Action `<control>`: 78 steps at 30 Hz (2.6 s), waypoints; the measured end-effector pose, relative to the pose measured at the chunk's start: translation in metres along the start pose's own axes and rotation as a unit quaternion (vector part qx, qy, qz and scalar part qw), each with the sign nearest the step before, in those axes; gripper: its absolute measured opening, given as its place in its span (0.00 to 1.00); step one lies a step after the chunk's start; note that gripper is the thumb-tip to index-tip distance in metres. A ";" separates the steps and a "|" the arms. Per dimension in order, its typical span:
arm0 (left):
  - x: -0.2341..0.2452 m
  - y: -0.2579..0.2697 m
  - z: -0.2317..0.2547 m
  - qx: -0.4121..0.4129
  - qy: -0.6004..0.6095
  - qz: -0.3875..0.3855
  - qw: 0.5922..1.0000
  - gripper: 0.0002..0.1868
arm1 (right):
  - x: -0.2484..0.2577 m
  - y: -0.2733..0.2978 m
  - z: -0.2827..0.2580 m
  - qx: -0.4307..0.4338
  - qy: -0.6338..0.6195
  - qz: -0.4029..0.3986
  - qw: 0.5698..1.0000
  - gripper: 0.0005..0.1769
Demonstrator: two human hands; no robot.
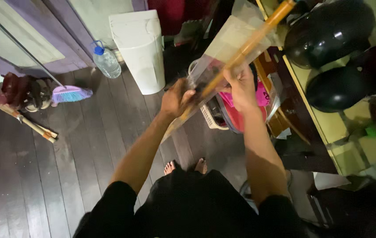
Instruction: The person organizes various items including helmets, a drum, and sports equipment on a table and in a basket.
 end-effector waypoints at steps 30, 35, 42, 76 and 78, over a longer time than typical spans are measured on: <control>0.001 0.032 -0.014 -0.020 -0.108 -0.100 0.989 0.39 | 0.029 0.027 -0.137 0.211 0.148 0.127 0.958 0.21; -0.022 0.028 -0.023 0.032 -0.072 -0.144 0.986 0.44 | -0.013 0.059 -0.171 0.355 0.196 0.084 0.910 0.21; -0.015 0.016 -0.001 -0.030 -0.009 -0.079 0.996 0.38 | -0.001 0.053 -0.164 0.345 0.116 0.094 0.927 0.14; -0.037 0.051 -0.038 0.203 -0.091 -0.214 0.951 0.29 | -0.035 0.041 0.053 0.182 0.259 0.023 0.948 0.18; -0.073 0.081 -0.071 0.268 -0.103 -0.279 0.916 0.28 | -0.033 0.048 0.080 0.277 0.361 0.036 0.890 0.16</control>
Point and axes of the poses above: each hand's wrist, its own y-axis away from the middle knuckle, its own x-axis out of the back of the hand, z = x × y, the point moved 9 cm from there along -y, towards the middle knuckle, and after that the axes turned 12 degrees about -x, right-handed, at the moved point
